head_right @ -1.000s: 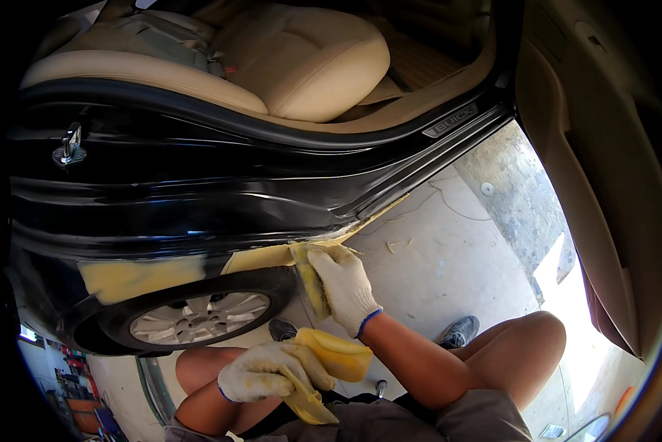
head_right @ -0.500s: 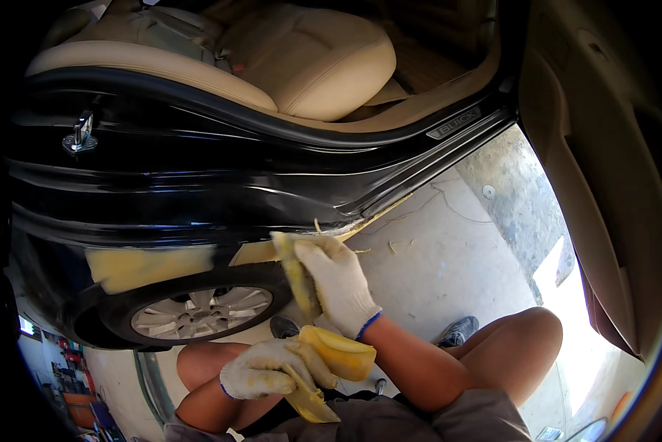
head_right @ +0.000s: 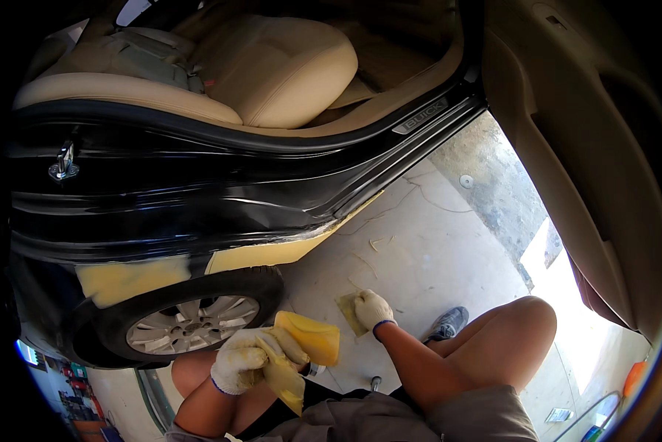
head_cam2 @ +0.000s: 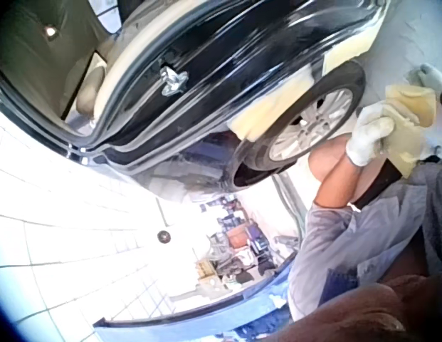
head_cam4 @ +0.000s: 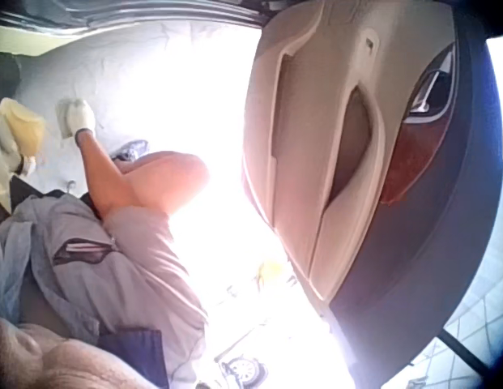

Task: The person applies yellow body filler to the side of a black car using a yellow sponge. They work on the lower side panel and the area around the rear wheel arch, smoothing the filler into the surface.

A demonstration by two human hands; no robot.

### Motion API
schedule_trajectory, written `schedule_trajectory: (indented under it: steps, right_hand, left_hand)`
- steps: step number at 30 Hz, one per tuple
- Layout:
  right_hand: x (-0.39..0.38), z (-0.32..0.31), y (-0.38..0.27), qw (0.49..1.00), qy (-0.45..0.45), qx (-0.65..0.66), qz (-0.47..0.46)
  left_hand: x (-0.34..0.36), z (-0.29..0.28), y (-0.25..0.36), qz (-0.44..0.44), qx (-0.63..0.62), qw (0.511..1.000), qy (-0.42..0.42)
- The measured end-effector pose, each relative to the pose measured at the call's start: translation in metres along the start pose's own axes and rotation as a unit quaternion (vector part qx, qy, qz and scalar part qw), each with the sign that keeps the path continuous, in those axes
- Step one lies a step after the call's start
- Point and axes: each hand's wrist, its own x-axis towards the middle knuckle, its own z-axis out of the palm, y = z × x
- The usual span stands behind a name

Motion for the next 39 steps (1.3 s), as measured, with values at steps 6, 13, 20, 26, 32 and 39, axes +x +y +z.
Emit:
schedule_trajectory:
  steps: [6, 13, 20, 26, 32, 39]
  right_hand:
    - [-0.023, -0.001, -0.006, 0.997, 0.055, -0.029, -0.045]
    - [-0.145, -0.073, -0.092, 0.892, -0.215, 0.398, -0.004]
    - [-0.207, -0.085, -0.083, 0.841, -0.155, 0.439, -0.274]
    - [-0.229, -0.095, -0.097, 0.821, 0.018, 0.27, -0.502]
    - [-0.24, -0.094, -0.078, 0.804, -0.021, 0.278, -0.525]
    - [-0.255, -0.088, -0.063, 0.831, -0.092, 0.17, -0.522]
  left_hand:
    - [0.006, -0.002, 0.001, -0.053, -0.105, 0.987, 0.112]
    - [0.017, 0.035, -0.015, 0.066, -0.194, 0.914, 0.351]
    - [0.017, 0.059, -0.049, 0.174, -0.295, 0.869, 0.357]
    - [0.013, 0.085, -0.069, 0.243, -0.364, 0.841, 0.318]
    - [0.019, 0.113, -0.096, 0.316, -0.344, 0.779, 0.417]
    - [0.009, 0.098, -0.103, 0.279, -0.276, 0.804, 0.446]
